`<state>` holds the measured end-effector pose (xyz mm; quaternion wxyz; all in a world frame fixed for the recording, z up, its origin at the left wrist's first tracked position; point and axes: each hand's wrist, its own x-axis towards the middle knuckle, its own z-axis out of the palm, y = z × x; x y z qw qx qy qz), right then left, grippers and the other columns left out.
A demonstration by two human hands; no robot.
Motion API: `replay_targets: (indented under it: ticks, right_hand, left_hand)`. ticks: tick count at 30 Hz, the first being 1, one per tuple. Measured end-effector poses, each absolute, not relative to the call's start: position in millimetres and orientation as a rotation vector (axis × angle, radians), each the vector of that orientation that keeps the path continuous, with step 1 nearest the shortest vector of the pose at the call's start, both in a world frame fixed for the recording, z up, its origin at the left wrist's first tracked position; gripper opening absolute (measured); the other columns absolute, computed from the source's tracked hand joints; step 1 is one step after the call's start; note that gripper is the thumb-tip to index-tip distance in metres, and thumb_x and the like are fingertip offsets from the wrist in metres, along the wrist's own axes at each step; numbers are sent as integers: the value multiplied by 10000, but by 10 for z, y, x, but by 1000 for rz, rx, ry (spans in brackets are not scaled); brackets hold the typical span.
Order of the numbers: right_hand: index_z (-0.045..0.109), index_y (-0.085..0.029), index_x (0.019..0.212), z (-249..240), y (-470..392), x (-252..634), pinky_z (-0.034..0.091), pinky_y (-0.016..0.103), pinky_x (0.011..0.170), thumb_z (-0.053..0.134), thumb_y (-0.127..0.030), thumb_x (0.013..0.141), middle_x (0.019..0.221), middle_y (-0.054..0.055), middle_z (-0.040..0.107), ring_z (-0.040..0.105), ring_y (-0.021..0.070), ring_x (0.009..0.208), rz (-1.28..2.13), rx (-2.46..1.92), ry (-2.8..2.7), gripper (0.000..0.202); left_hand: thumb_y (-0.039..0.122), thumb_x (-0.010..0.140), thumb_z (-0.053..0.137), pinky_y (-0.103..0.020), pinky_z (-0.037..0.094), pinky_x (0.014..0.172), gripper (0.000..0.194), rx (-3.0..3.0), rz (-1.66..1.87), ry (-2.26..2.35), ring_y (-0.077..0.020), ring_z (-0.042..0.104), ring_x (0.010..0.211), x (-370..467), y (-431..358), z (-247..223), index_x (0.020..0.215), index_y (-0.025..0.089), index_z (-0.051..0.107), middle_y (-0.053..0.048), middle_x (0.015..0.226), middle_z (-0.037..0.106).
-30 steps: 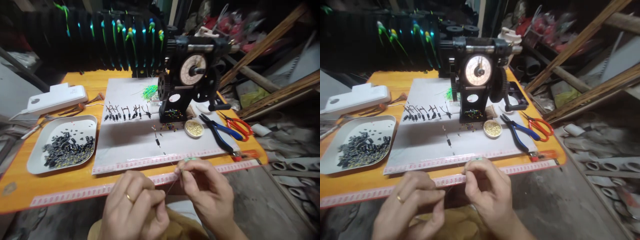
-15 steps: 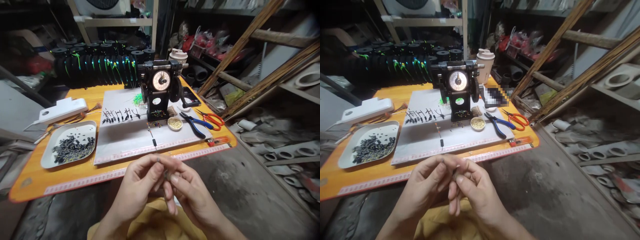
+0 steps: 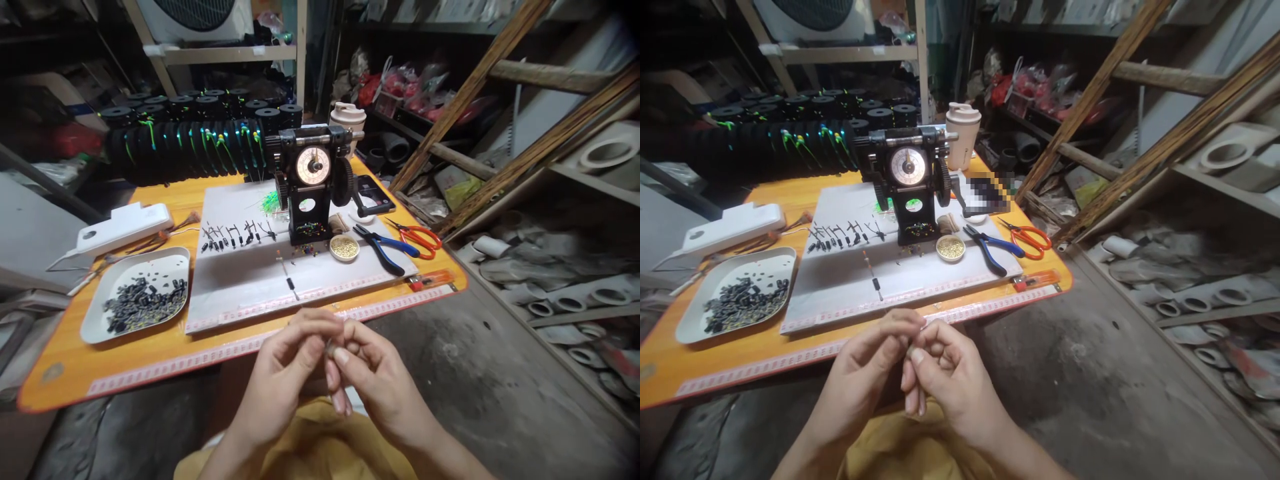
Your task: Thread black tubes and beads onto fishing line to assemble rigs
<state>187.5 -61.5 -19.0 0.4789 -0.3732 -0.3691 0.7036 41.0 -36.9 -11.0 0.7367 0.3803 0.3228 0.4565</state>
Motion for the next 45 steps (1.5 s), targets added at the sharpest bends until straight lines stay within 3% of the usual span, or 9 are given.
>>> replay_targets:
  ticks: [6,10,18,24,27,30,33,39,45]
  right_hand:
    - [602,-160,855,-181,-668,1895,479,186,462,689,-506,896,596,-12,619,580,83,435,1765,-1045,-1037,359]
    - [603,-179,845,-153,-743,1884,477,178,486,555,-412,980,622,-24,582,556,78,454,1580,-1195,-1371,274]
    - [670,-188,765,-11,-509,2401,501,173,575,518,-49,878,689,-6,699,641,104,590,627,-1201,-2177,235]
    - [744,-150,1035,102,371,3664,555,332,695,622,-212,936,866,83,763,687,178,701,107,-1646,-1962,168]
    - [693,-147,1055,8,731,3932,587,342,725,680,-314,944,950,46,725,687,162,778,29,-1780,-1941,201]
    - [693,-106,1065,-33,743,3953,550,326,699,607,-417,973,907,59,711,696,175,783,-36,-1827,-1872,335]
    - [610,-13,1264,36,420,3826,486,370,626,635,-454,895,846,125,713,701,223,736,-105,-1784,-1740,576]
    - [595,-264,1353,203,-397,2990,547,208,594,656,-165,901,839,1,709,676,114,642,762,-1180,-2172,467]
    - [627,-307,1319,292,-459,2411,525,163,741,739,-233,903,948,1,703,685,107,796,1237,-1005,-2417,438]
  left_hand:
    - [331,878,760,-156,491,599,151,850,1182,836,-85,581,641,446,-352,-164,793,208,731,10,708,625]
    - [393,872,753,-118,317,407,240,773,1119,793,-18,387,432,520,-249,-158,798,179,676,27,654,608]
    - [465,876,725,-80,279,291,313,774,1048,893,-3,470,260,516,-317,-32,806,182,611,54,659,632]
    - [461,874,727,-86,313,272,296,728,1007,951,-7,507,254,456,-361,27,841,182,634,-12,880,762]
    - [475,891,702,-99,315,273,301,722,981,932,-25,488,246,440,-349,15,863,178,661,-18,729,760]
    - [485,906,681,-110,317,277,309,706,964,891,-63,505,250,406,-353,5,877,178,672,16,527,677]
    - [469,921,666,-117,321,273,300,673,975,844,-62,528,260,384,-362,-12,879,172,668,-18,638,738]
    - [397,979,601,-104,389,265,233,654,995,636,-52,608,309,396,-366,-73,926,175,647,-79,1080,786]
    - [379,1017,542,-79,388,282,243,695,991,572,-84,592,276,343,-430,-37,968,167,651,35,551,675]
